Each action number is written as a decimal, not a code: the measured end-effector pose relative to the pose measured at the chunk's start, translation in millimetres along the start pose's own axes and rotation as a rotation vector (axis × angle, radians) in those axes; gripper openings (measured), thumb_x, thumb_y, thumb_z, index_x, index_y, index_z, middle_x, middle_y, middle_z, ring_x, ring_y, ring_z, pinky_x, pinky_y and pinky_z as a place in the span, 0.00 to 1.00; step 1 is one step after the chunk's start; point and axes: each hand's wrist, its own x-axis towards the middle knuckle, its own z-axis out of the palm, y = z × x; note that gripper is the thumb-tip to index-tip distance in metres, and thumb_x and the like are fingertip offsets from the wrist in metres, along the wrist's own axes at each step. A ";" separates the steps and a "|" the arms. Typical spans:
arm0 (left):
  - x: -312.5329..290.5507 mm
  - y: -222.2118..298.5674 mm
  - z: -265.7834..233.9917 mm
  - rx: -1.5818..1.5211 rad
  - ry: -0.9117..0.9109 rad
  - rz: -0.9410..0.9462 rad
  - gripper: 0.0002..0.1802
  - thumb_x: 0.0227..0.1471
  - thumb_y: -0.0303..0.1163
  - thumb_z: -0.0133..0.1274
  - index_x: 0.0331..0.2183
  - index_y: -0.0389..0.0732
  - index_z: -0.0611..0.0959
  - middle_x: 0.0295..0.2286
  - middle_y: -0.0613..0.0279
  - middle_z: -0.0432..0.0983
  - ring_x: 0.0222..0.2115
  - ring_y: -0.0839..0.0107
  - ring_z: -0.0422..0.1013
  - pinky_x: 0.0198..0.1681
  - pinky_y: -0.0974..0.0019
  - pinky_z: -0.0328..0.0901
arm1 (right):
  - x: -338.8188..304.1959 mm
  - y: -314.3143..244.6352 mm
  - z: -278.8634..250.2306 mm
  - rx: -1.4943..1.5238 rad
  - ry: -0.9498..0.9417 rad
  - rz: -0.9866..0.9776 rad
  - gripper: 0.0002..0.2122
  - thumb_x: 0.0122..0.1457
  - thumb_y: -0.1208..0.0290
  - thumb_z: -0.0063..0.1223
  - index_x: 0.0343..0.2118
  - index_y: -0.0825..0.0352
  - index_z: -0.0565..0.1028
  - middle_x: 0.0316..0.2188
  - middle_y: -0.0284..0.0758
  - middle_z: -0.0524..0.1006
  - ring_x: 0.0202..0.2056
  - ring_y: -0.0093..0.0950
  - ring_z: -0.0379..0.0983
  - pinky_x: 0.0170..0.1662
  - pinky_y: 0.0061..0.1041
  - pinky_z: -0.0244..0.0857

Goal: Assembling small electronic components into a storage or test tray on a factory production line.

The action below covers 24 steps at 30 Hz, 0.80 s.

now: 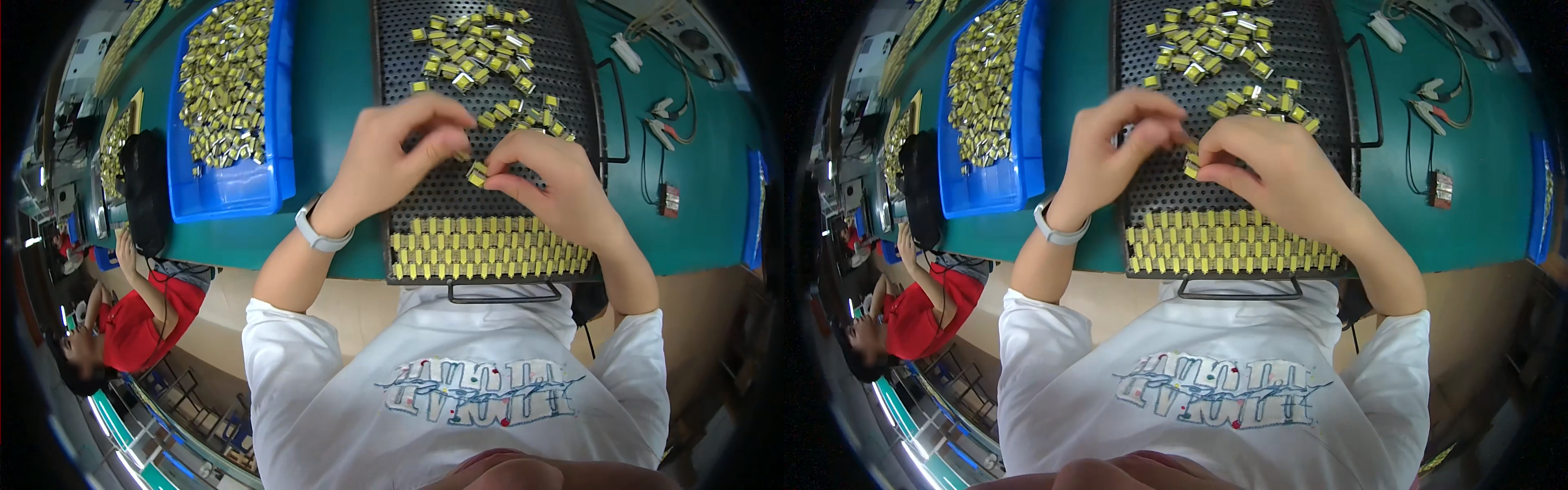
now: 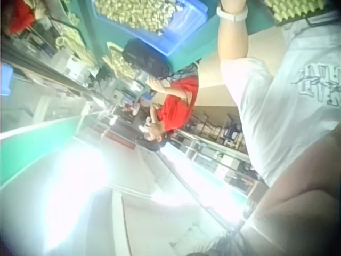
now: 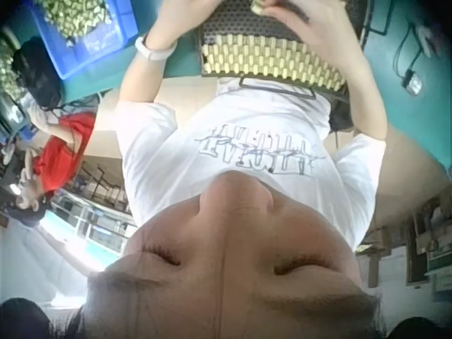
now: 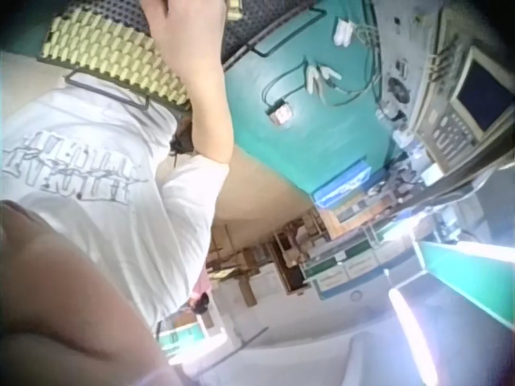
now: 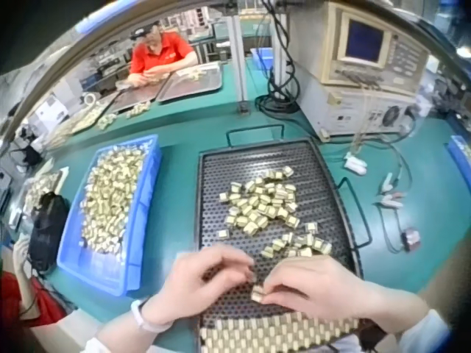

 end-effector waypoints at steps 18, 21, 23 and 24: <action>8.0 -29.6 -16.9 0.280 0.352 0.080 0.07 0.60 0.27 0.53 0.39 0.37 0.83 0.27 0.57 0.84 0.32 0.68 0.83 0.35 0.71 0.74 | 49.8 -34.8 72.4 -0.410 -0.369 -0.022 0.08 0.57 0.67 0.60 0.31 0.65 0.76 0.26 0.36 0.77 0.31 0.38 0.76 0.35 0.38 0.70; 10.3 -29.7 -14.4 0.270 0.337 0.063 0.08 0.60 0.27 0.53 0.39 0.37 0.83 0.28 0.57 0.84 0.32 0.68 0.83 0.36 0.70 0.74 | 48.9 -31.7 73.8 -0.400 -0.312 0.004 0.07 0.57 0.68 0.61 0.33 0.66 0.77 0.26 0.37 0.77 0.31 0.38 0.76 0.35 0.37 0.69; 11.9 -31.9 -12.5 0.266 0.438 0.126 0.05 0.54 0.30 0.55 0.33 0.44 0.85 0.17 0.58 0.77 0.18 0.61 0.75 0.24 0.61 0.69 | 47.0 -28.1 77.9 -0.350 -0.364 0.015 0.07 0.56 0.70 0.61 0.33 0.67 0.77 0.25 0.38 0.77 0.30 0.39 0.76 0.34 0.36 0.69; 11.6 -33.4 -12.6 0.263 0.440 0.126 0.05 0.54 0.30 0.55 0.33 0.44 0.85 0.17 0.58 0.77 0.18 0.61 0.75 0.24 0.61 0.69 | 47.4 -29.3 79.3 -0.353 -0.366 0.016 0.07 0.56 0.70 0.61 0.33 0.67 0.77 0.25 0.38 0.77 0.30 0.39 0.76 0.34 0.36 0.69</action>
